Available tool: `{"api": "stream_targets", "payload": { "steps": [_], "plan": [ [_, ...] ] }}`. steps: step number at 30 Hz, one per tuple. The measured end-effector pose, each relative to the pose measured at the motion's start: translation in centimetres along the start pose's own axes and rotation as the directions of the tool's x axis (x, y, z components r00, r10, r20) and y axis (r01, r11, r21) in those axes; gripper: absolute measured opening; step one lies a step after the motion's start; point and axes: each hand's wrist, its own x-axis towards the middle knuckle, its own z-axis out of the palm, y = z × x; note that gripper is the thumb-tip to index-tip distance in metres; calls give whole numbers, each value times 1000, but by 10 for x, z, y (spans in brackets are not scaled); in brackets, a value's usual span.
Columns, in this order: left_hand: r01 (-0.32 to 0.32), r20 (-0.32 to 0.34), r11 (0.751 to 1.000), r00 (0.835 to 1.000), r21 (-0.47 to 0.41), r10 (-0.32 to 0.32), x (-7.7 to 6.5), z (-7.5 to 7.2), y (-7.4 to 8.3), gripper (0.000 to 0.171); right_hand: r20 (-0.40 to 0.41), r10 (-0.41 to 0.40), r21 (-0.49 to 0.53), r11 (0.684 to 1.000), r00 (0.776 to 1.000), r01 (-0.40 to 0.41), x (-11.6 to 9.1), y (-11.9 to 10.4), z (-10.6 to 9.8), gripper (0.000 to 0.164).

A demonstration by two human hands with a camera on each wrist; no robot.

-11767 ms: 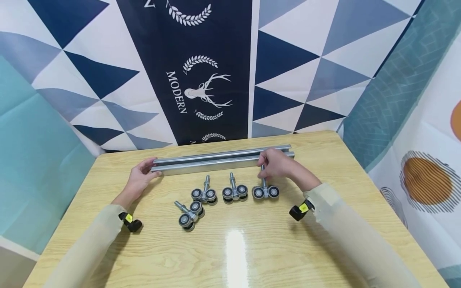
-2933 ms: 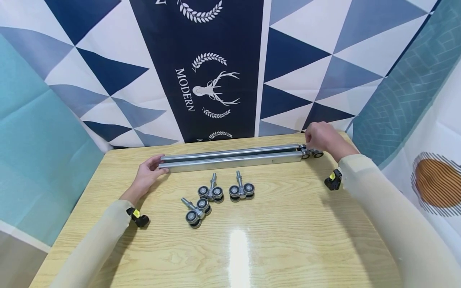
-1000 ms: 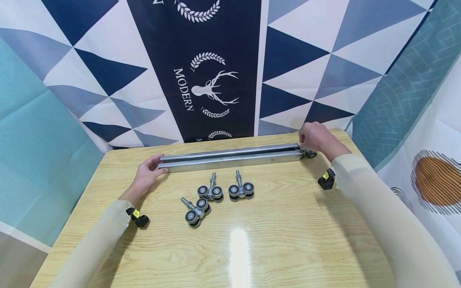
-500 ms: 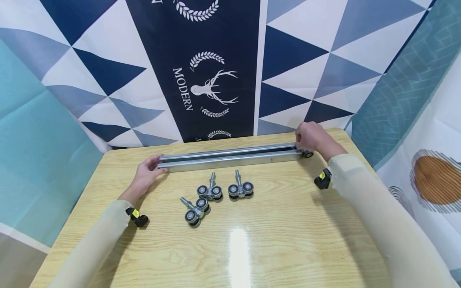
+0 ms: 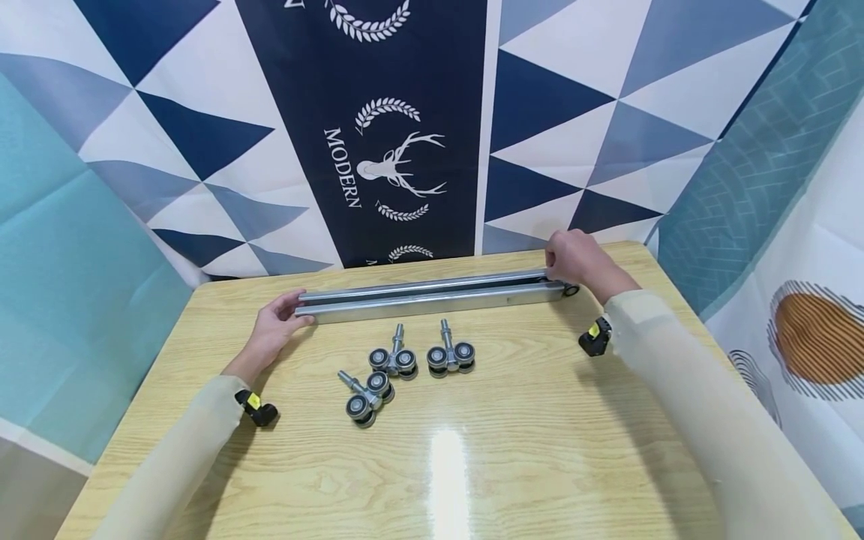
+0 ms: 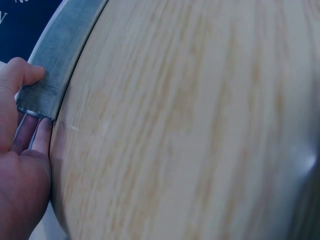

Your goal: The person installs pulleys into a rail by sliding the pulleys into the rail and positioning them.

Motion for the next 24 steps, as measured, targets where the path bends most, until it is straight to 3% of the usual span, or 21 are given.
{"api": "stream_targets", "payload": {
  "steps": [12,24],
  "plan": [
    [-9,9,1000,1000,-6,9,1,0,-2,66,-4,44,25,999,999,-44,1,-8,3,14],
    [-4,1,1000,1000,3,4,0,1,0,65,-23,-28,61,998,999,29,1,-18,2,20]
  ]
}}
